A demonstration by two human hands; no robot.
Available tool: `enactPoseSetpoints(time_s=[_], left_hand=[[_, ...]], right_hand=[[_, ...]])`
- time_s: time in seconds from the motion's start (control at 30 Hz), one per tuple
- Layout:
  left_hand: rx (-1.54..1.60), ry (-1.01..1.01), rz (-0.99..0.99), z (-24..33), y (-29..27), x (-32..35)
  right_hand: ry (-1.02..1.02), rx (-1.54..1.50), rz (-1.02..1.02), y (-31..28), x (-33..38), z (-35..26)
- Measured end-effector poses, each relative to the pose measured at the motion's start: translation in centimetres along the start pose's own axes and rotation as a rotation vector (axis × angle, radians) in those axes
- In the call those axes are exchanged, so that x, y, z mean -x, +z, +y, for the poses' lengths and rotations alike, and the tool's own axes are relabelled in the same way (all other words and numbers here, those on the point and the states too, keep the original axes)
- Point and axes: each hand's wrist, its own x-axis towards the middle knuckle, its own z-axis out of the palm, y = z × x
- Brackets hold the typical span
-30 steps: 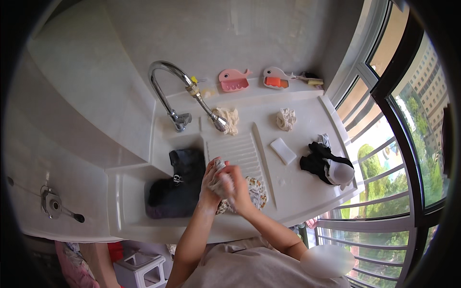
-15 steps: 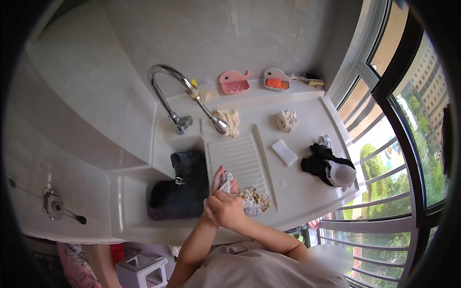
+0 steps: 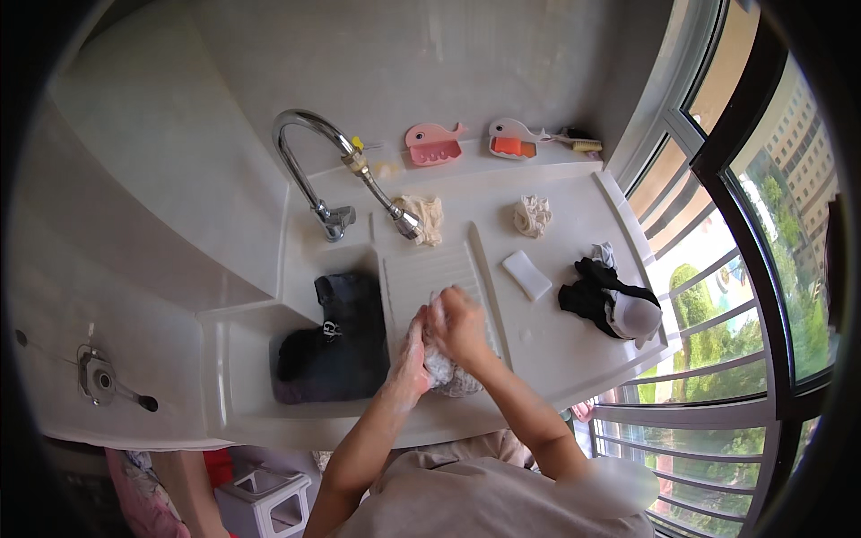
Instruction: The person hand washes a patterned cloth in a sink, repeatedly rubbing and wringing it with both hands. The person then rinses the cloth under running water from the faucet and continues to wring it out.
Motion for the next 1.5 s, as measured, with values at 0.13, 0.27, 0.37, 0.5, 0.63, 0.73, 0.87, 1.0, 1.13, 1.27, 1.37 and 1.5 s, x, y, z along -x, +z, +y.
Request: enactPoseSetpoints(time_s=[0.13, 0.27, 0.37, 0.5, 0.63, 0.73, 0.87, 1.0, 1.13, 1.27, 1.37, 1.5], left_hand=[[-0.357, 0.387, -0.324, 5.5, 5.3, 2.8], [-0.597, 0.833, -0.372, 9.7, 9.0, 6.8], [-0.723, 0.862, -0.409, 9.9, 6.9, 7.3], [-0.811, 0.512, -0.401, 7.7, 1.7, 5.8], [-1.301, 0.285, -0.438, 3.9, -3.4, 4.8], [-1.413, 0.254, -0.323, 2.8, -7.9, 2.7], [-1.702, 0.954, 0.116, 3.7, -7.5, 0.1], [-2.249, 0.582, 0.391, 4.1, -9.2, -3.1], [-1.746, 0.716, -0.015, 5.1, -7.5, -0.4], [-1.08, 0.433, -0.325, 6.4, -2.6, 4.4], [-0.775, 0.413, -0.416, 6.3, -3.6, 5.1], [-0.394, 0.273, -0.451, 5.8, -2.5, 6.2]], right_hand=[[-0.025, -0.003, 0.219, -4.3, -8.1, 1.0], [0.033, -0.297, 0.406, -9.6, -11.1, -3.2], [-0.054, -0.306, 0.37, -11.5, -9.9, -5.5], [0.215, -0.189, -0.055, -12.1, -5.0, -2.3], [0.414, -0.057, -0.466, -11.1, 1.7, 2.1], [0.36, -0.005, -0.579, -10.5, 5.6, 5.1], [0.178, 0.054, -0.55, -9.8, 5.0, 6.0], [0.17, -0.082, -0.515, -6.6, 0.3, 4.5], [0.003, -0.31, -0.705, -2.1, -2.3, 4.8], [0.176, -0.745, -1.212, -0.7, -4.8, 5.4], [0.269, -0.792, -1.437, -2.9, -5.4, 5.6], [-0.07, -0.35, -1.256, -6.4, -3.6, 7.9]])
